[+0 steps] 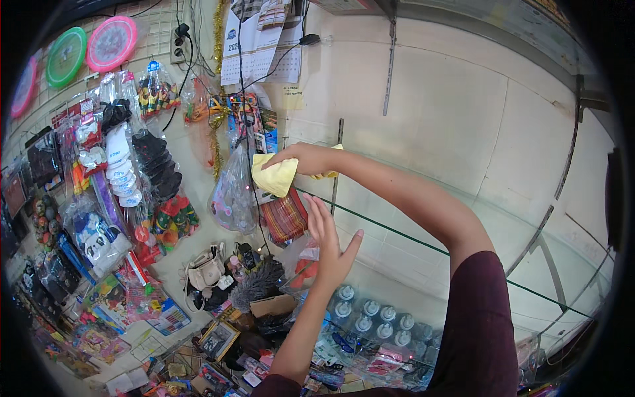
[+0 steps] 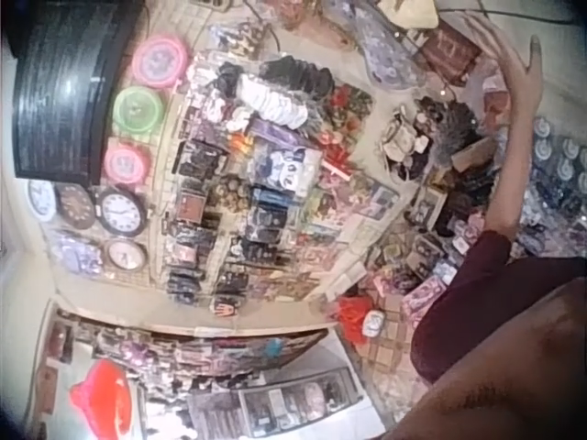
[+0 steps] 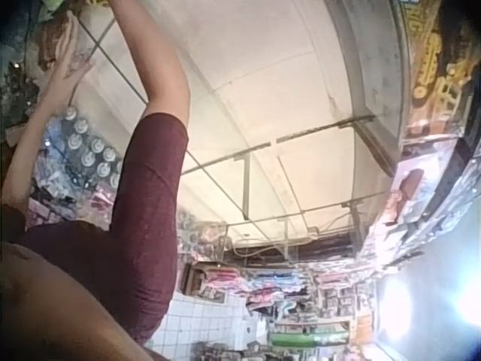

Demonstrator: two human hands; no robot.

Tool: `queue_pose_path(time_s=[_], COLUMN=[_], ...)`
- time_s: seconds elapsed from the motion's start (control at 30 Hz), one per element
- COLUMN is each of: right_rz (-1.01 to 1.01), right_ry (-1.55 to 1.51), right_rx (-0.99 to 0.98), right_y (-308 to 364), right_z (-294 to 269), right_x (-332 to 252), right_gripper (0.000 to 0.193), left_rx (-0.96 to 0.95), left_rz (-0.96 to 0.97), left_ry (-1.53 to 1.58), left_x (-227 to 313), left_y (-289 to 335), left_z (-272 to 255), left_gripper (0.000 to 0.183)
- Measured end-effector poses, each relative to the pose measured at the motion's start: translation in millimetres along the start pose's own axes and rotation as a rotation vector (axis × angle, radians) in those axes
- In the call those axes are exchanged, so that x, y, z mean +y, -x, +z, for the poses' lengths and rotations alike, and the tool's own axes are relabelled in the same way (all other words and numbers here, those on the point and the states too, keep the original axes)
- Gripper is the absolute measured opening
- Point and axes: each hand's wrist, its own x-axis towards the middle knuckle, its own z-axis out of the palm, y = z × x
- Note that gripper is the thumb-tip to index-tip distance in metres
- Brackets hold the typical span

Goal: Cleaning a glass display shelf in a shop using a yellow cloth.

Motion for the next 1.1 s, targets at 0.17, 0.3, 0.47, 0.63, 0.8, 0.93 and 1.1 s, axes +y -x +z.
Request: queue_pose_path(time_s=[0.17, 0.3, 0.47, 0.63, 0.8, 0.93, 1.1], right_rz=[-0.144, -0.201, -0.166, 0.112, 0.437, 0.496, 0.329], right_ry=[0.154, 0.111, 0.034, -0.147, 0.003, 0.236, 0.893], right_rx=[0.009, -0.020, -0.100, -0.257, 0.083, 0.602, 0.647], right_y=[29.5, 72.5, 147.5, 226.4, 259.7, 212.4, 102.4], right_z=[2.4, -2.1, -10.3, -30.1, -73.9, -95.2, -82.2], right_x=[-10.6, -24.3, -49.3, -92.4, -106.1, -89.3, -35.6], right_gripper=[0.045, 0.043, 0.032, 0.032, 0.038, 0.044, 0.029], left_rx=[0.011, 0.062, 0.392, 0.438, 0.293, 0.166, 0.116], left_rz=[-0.114, -0.113, -0.312, -0.242, -0.058, 0.017, -0.033], left_ry=[-0.007, -0.020, 0.483, 0.412, 0.190, 0.043, 0.069], left_x=[0.6, -8.3, -54.1, -39.3, -6.6, 5.2, 7.3], left_y=[3.8, 13.2, 53.4, 20.8, 3.5, 1.1, -8.1], left_z=[5.1, 15.6, 10.7, -12.9, -12.7, -6.6, 6.8], left_gripper=[0.092, 0.077, 0.032, 0.039, 0.051, 0.062, 0.068])
